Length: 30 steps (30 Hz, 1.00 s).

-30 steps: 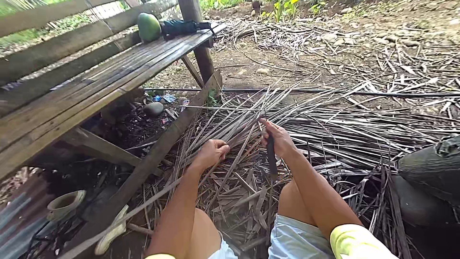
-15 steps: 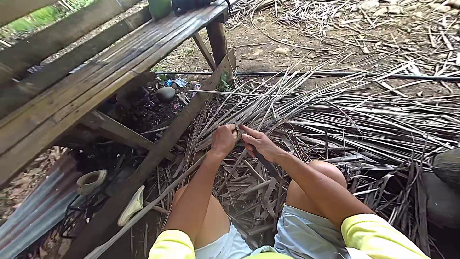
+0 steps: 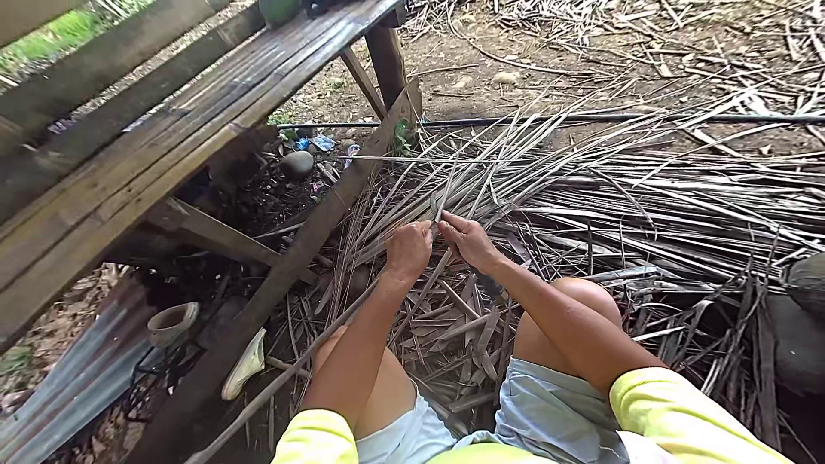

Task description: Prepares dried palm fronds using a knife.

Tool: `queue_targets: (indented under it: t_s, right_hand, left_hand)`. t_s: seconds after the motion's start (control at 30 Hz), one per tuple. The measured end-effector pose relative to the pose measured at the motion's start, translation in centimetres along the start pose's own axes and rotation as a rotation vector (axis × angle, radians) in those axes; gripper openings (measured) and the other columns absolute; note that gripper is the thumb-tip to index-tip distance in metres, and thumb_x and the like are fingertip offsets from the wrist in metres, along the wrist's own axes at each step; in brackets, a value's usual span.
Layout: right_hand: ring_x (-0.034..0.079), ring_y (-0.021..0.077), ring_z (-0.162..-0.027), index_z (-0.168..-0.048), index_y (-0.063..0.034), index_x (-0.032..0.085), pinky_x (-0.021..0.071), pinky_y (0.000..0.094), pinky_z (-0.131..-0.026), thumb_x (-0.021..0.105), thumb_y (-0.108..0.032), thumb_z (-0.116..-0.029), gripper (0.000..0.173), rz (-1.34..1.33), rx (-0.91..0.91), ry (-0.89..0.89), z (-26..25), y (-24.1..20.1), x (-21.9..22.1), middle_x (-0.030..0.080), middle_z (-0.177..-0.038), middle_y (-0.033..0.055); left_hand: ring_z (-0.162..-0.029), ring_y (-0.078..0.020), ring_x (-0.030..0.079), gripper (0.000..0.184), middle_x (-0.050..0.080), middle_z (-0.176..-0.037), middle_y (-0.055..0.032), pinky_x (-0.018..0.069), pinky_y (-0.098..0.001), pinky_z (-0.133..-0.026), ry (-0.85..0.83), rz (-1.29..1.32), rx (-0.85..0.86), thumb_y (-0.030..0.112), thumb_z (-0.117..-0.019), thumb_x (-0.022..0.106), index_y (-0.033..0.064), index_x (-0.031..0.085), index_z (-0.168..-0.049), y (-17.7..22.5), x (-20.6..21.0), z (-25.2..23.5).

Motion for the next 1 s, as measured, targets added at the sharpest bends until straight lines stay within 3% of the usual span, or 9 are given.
queue_targets:
  t_s: [0.07, 0.13, 0.37, 0.47, 0.57, 0.7, 0.77, 1.0]
  right_hand:
    - [0.039, 0.0111, -0.045, -0.156, -0.0182, 0.044, 0.0363, 0.0249, -0.042, 0.046, -0.032, -0.1108, 0.047, 0.017, 0.015, -0.066, 1.1, 0.2, -0.1, 0.045, -0.062, 0.0035]
    - [0.040, 0.0100, -0.045, -0.159, -0.0234, 0.040, 0.0372, 0.0245, -0.043, 0.046, -0.029, -0.1108, 0.049, 0.005, 0.012, -0.117, 1.2, 0.4, 0.2, 0.048, -0.064, 0.0032]
    - [0.042, 0.0071, -0.046, -0.157, -0.0202, 0.043, 0.0387, 0.0220, -0.043, 0.050, -0.029, -0.1096, 0.048, -0.150, 0.100, -0.004, 0.2, 1.7, -0.7, 0.049, -0.066, 0.0009]
    - [0.048, 0.0082, -0.047, -0.157, -0.0141, 0.041, 0.0438, 0.0233, -0.042, 0.051, -0.020, -0.1090, 0.050, -0.309, 0.183, 0.091, -1.6, 1.3, -1.8, 0.052, -0.067, 0.0001]
    - [0.049, 0.0098, -0.047, -0.158, -0.0159, 0.040, 0.0439, 0.0244, -0.041, 0.050, -0.020, -0.1096, 0.050, -0.352, 0.206, 0.178, -2.9, 1.2, -3.6, 0.052, -0.067, 0.0004]
    - [0.049, 0.0097, -0.048, -0.156, -0.0173, 0.042, 0.0444, 0.0246, -0.041, 0.052, -0.021, -0.1090, 0.048, -0.361, 0.179, 0.281, -3.9, 1.3, -6.4, 0.053, -0.070, 0.0006]
    - [0.050, 0.0094, -0.047, -0.156, -0.0183, 0.043, 0.0450, 0.0245, -0.041, 0.051, -0.022, -0.1093, 0.048, -0.360, 0.168, 0.339, -4.3, 1.5, -7.8, 0.052, -0.069, -0.0005]
    - [0.049, 0.0104, -0.049, -0.153, -0.0184, 0.044, 0.0466, 0.0265, -0.043, 0.050, -0.027, -0.1098, 0.044, -0.365, 0.124, 0.731, -4.1, 2.2, -12.5, 0.051, -0.075, 0.0005]
  left_hand:
    - [-0.111, -0.0371, 0.070, 0.030, 0.074, -0.115, -0.0205, 0.0519, -0.0577, -0.098, -0.010, 0.029, -0.042, 0.015, -0.1071, 0.050, 0.0023, 0.073, -0.123, -0.4, -0.5, -0.4]
    - [-0.114, -0.0377, 0.069, 0.032, 0.073, -0.119, -0.0211, 0.0508, -0.0581, -0.100, -0.038, 0.023, -0.078, 0.016, -0.1076, 0.049, 0.0024, 0.071, -0.127, -0.9, -1.1, -0.6]
    - [-0.115, -0.0381, 0.068, 0.031, 0.072, -0.119, -0.0206, 0.0515, -0.0588, -0.099, -0.170, -0.098, -0.082, 0.017, -0.1080, 0.049, 0.0054, 0.072, -0.127, 0.3, -1.2, 0.2]
    - [-0.111, -0.0403, 0.069, 0.028, 0.072, -0.116, -0.0225, 0.0528, -0.0602, -0.095, -0.140, -0.054, -0.048, 0.015, -0.1075, 0.053, 0.0032, 0.072, -0.124, 0.2, -1.3, 0.9]
    - [-0.103, -0.0417, 0.070, 0.026, 0.073, -0.111, -0.0233, 0.0543, -0.0614, -0.089, -0.088, 0.014, 0.024, 0.015, -0.1064, 0.055, 0.0024, 0.073, -0.120, -1.0, -1.4, 1.6]
    - [-0.092, -0.0372, 0.071, 0.024, 0.073, -0.103, -0.0222, 0.0554, -0.0570, -0.084, -0.114, 0.107, 0.042, 0.013, -0.1057, 0.057, 0.0007, 0.074, -0.117, -2.1, -2.0, 1.4]
    - [-0.087, -0.0295, 0.070, 0.026, 0.073, -0.100, -0.0179, 0.0553, -0.0499, -0.085, -0.198, 0.123, -0.027, 0.014, -0.1067, 0.055, 0.0018, 0.073, -0.120, -2.3, -2.6, 0.5]
    - [-0.073, -0.0193, 0.063, 0.022, 0.070, -0.085, -0.0111, 0.0533, -0.0399, -0.077, -0.237, 0.187, -0.118, 0.013, -0.1056, 0.058, 0.0023, 0.075, -0.116, -4.0, -4.0, 0.1]
Point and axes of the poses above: each hand's wrist, its own z-axis away from the middle knuckle, its own x-axis out of the palm, y = z × x, the point moved 1 cm from there along -z, towards the middle knuckle
